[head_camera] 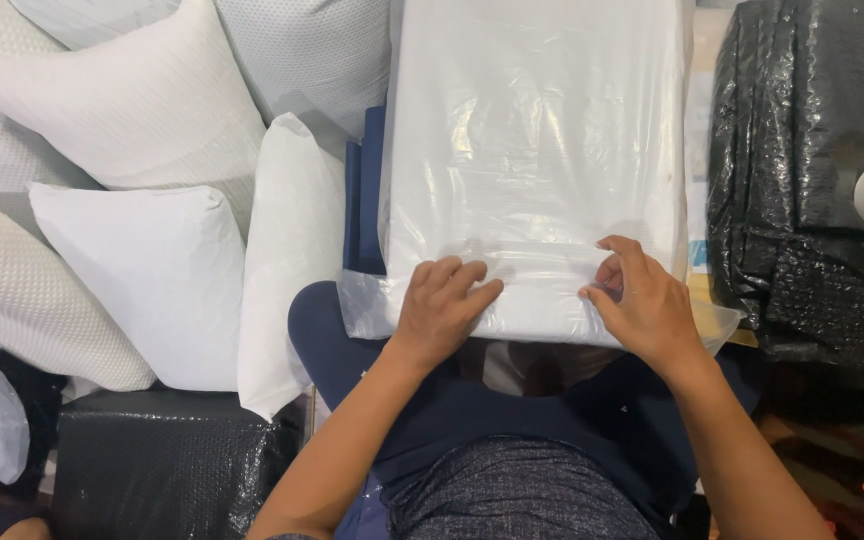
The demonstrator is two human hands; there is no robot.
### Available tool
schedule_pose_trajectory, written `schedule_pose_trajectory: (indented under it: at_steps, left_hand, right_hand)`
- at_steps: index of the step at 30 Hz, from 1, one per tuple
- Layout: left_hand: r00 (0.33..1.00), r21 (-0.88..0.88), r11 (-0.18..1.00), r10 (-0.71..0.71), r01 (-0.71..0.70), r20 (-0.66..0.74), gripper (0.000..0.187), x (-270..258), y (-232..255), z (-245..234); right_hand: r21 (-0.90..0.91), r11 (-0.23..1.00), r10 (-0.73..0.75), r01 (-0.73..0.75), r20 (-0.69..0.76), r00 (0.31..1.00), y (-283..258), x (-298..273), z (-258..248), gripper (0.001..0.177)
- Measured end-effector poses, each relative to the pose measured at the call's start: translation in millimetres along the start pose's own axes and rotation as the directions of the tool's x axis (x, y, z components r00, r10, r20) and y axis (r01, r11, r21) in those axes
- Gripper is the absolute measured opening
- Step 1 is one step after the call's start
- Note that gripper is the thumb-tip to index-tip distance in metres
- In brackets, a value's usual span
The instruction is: Cleaning a pillow with a lint roller and then placing it into a plastic bag for packaging.
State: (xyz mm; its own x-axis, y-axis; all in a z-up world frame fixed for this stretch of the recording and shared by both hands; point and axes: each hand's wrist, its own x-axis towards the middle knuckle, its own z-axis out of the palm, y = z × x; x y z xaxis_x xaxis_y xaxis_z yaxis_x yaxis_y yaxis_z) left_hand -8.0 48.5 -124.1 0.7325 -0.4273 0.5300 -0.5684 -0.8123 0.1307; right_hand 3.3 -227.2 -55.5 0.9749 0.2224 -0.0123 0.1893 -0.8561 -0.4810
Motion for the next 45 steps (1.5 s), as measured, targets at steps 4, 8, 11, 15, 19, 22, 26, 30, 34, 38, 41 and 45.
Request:
schedule_pose_trajectory:
  at_steps: [4, 8, 11, 15, 19, 22, 26, 30, 34, 38, 41, 45]
  left_hand:
    - [1.0, -0.064, 0.998, 0.028, -0.028, -0.004, 0.009, -12, 14, 17]
    - [0.983, -0.083, 0.985, -0.141, 0.151, 0.116, 0.034, 4, 48, -18]
    - [0.958, -0.06, 0.97, -0.224, 0.237, 0.18, 0.047, 11, 82, -44]
    - [0.926, -0.062, 0.957, -0.258, 0.285, 0.277, 0.061, 15, 112, -47]
    - [0.83, -0.057, 0.916, -0.33, 0.396, 0.45, 0.066, 23, 120, -44]
    - [0.755, -0.022, 0.891, -0.37, 0.453, 0.541, 0.067, 26, 123, -40]
    - [0.768, 0.004, 0.886, -0.405, 0.464, 0.496, 0.064, 24, 125, -33]
    - [0.783, 0.022, 0.884, -0.425, 0.467, 0.455, 0.063, 21, 127, -24]
    - [0.801, 0.046, 0.891, -0.428, 0.452, 0.418, 0.064, 17, 128, -17]
    - [0.812, 0.053, 0.891, -0.433, 0.45, 0.39, 0.063, 14, 127, -11]
    - [0.817, 0.061, 0.89, -0.441, 0.453, 0.371, 0.061, 14, 128, -13]
    - [0.79, 0.047, 0.877, -0.454, 0.479, 0.413, 0.061, 16, 127, -12]
  right_hand:
    - [-0.023, 1.0, -0.015, 0.015, -0.018, 1.0, -1, 0, 2, 0.056]
    - [-0.01, 1.0, -0.014, 0.014, -0.03, 0.999, -1, 0, 2, 0.058]
    - [-0.003, 1.0, -0.006, 0.006, -0.036, 0.999, 0, 0, 4, 0.059]
    - [0.004, 1.0, 0.013, -0.013, -0.022, 1.0, -4, 2, 1, 0.058]
    - [0.003, 1.0, 0.018, -0.018, -0.034, 0.999, -2, 3, 2, 0.059]
    - [0.013, 1.0, 0.023, -0.023, -0.031, 0.999, 0, 1, 4, 0.058]
    - [0.036, 0.999, 0.035, -0.034, -0.028, 0.999, -6, 1, -1, 0.057]
    - [0.105, 0.993, -0.043, 0.052, -0.086, 0.995, -1, -4, -2, 0.057]
    - [0.077, 0.976, -0.178, 0.205, -0.263, 0.948, -9, -5, -11, 0.036]
    - [0.238, 0.933, -0.203, 0.269, -0.271, 0.941, -8, 4, -3, 0.005]
    - [0.415, 0.899, -0.124, 0.138, -0.06, 0.99, -17, 15, 2, 0.005]
    - [0.367, 0.93, -0.046, -0.029, 0.195, 0.98, -47, 27, -10, 0.008]
